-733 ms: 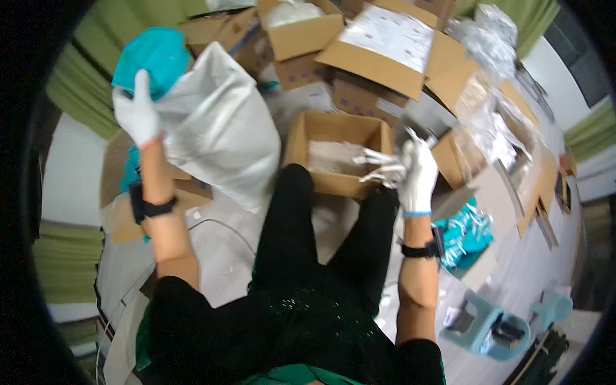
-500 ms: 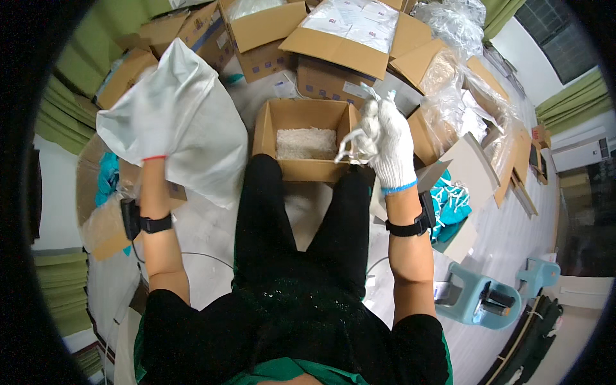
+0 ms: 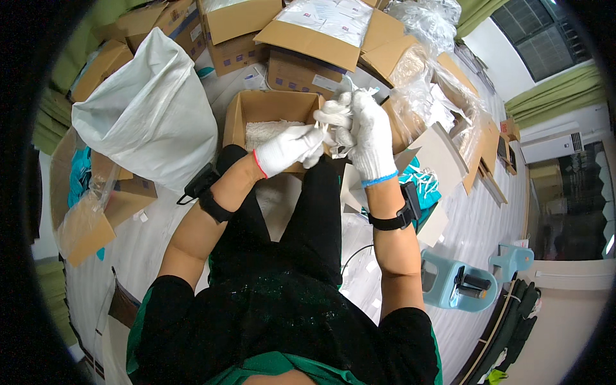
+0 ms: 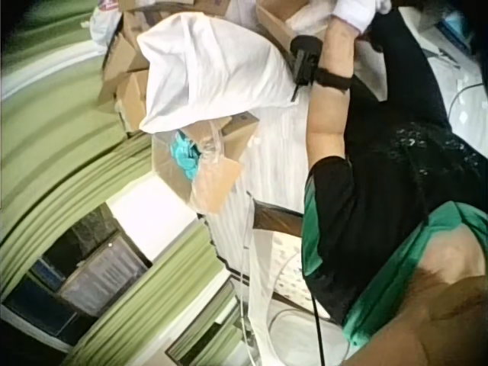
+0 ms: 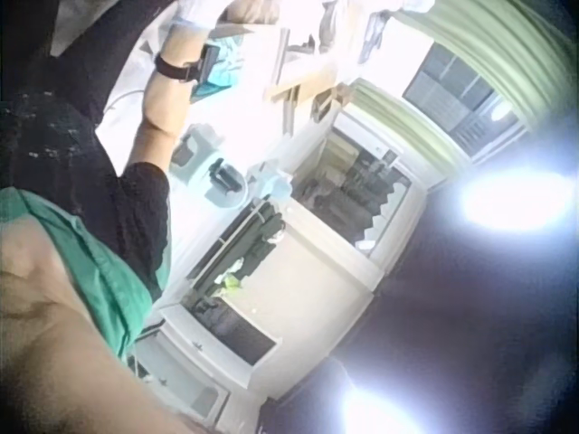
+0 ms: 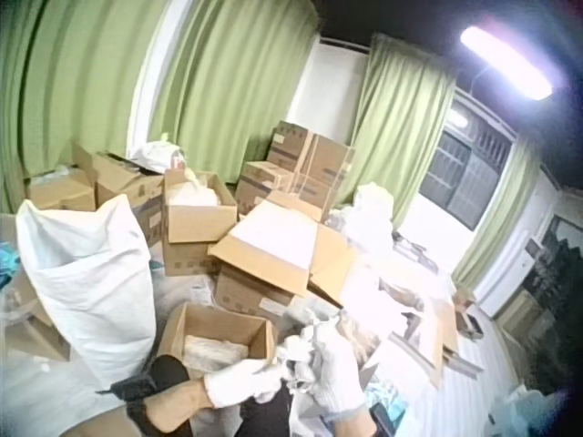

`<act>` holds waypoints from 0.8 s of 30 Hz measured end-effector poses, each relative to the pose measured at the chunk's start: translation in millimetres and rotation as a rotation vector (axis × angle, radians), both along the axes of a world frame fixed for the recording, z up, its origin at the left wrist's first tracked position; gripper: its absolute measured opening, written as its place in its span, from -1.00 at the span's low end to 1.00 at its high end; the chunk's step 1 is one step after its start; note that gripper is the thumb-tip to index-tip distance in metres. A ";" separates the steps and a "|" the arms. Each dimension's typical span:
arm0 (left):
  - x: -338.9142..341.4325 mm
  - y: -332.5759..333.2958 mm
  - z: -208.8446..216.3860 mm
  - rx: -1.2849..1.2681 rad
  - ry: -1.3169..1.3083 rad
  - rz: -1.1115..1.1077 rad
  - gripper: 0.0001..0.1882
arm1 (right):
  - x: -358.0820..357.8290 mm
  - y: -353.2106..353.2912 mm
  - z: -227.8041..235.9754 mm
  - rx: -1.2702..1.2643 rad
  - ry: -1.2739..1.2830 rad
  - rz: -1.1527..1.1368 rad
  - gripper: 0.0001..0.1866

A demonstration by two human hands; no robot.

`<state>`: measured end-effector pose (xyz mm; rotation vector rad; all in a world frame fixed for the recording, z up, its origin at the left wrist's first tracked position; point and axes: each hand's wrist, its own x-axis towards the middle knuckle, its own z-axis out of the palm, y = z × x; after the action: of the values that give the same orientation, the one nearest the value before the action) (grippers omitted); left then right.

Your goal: Sort face masks and place them into a box filled with protective packing material.

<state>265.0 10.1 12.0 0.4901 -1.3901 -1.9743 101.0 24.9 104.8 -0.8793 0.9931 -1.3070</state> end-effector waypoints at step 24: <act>91.6 118.9 108.5 -0.504 -0.300 -0.522 -0.82 | -48.1 122.9 66.6 -0.858 1.088 0.991 -0.76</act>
<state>356.5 129.0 120.5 0.1995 -2.3095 -1.8649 52.9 147.8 171.3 -2.4897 0.5052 -0.2391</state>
